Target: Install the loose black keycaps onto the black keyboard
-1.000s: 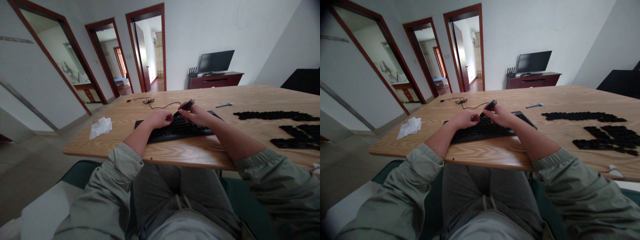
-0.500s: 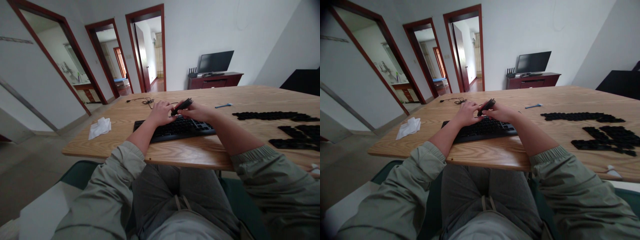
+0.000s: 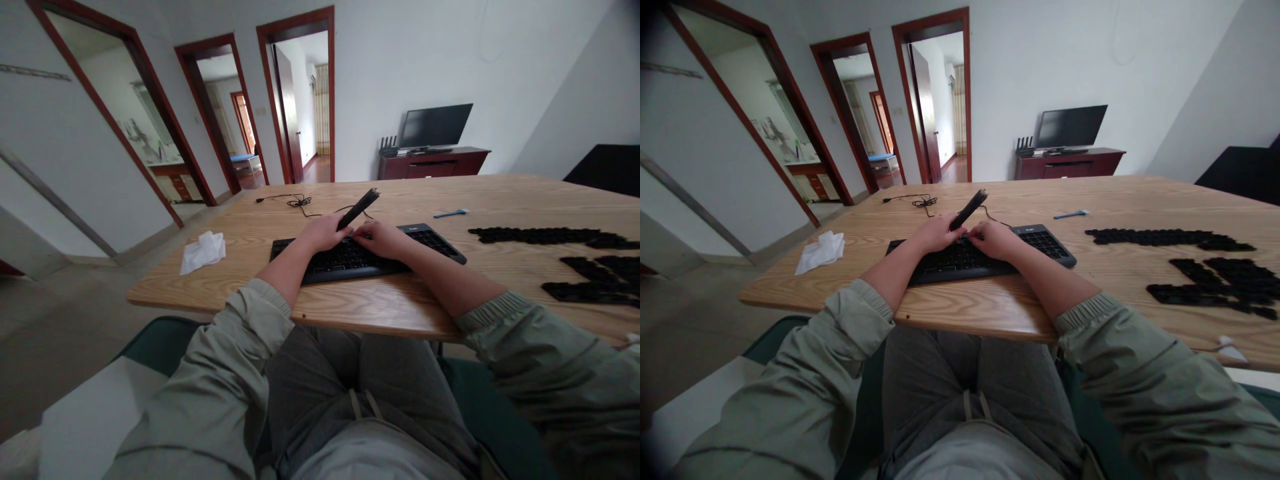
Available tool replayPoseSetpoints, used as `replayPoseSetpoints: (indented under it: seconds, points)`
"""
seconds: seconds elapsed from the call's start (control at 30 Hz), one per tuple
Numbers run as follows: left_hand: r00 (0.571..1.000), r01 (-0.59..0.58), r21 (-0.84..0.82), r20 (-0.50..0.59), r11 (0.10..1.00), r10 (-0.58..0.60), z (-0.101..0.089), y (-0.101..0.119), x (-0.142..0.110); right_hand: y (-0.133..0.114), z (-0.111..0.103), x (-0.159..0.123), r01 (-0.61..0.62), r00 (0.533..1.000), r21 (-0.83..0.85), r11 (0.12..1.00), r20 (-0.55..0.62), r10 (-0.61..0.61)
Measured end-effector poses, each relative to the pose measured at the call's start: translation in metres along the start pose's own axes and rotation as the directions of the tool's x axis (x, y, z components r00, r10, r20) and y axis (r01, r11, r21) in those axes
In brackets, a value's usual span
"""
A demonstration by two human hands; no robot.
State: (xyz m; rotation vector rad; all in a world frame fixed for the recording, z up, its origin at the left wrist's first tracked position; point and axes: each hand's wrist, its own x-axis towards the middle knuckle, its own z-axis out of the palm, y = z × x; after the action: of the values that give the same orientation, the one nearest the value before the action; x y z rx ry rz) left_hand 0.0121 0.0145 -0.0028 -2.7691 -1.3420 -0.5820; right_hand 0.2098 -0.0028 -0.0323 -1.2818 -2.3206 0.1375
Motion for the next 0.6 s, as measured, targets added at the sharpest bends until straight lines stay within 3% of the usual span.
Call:
replayPoseSetpoints:
  seconds: [0.2,0.6]
  points:
    - [0.999,0.038,-0.02,-0.021,0.999,-0.039,0.0006,-0.0017,-0.0028,-0.0109,-0.0013,-0.0051,0.099,0.995,-0.069,0.993,-0.019,-0.101]
    - [0.996,0.039,-0.011,-0.079,0.999,-0.04,0.0024,-0.0031,-0.0031,-0.0107,0.0016,-0.0076,0.057,0.998,-0.033,0.998,-0.004,-0.058]
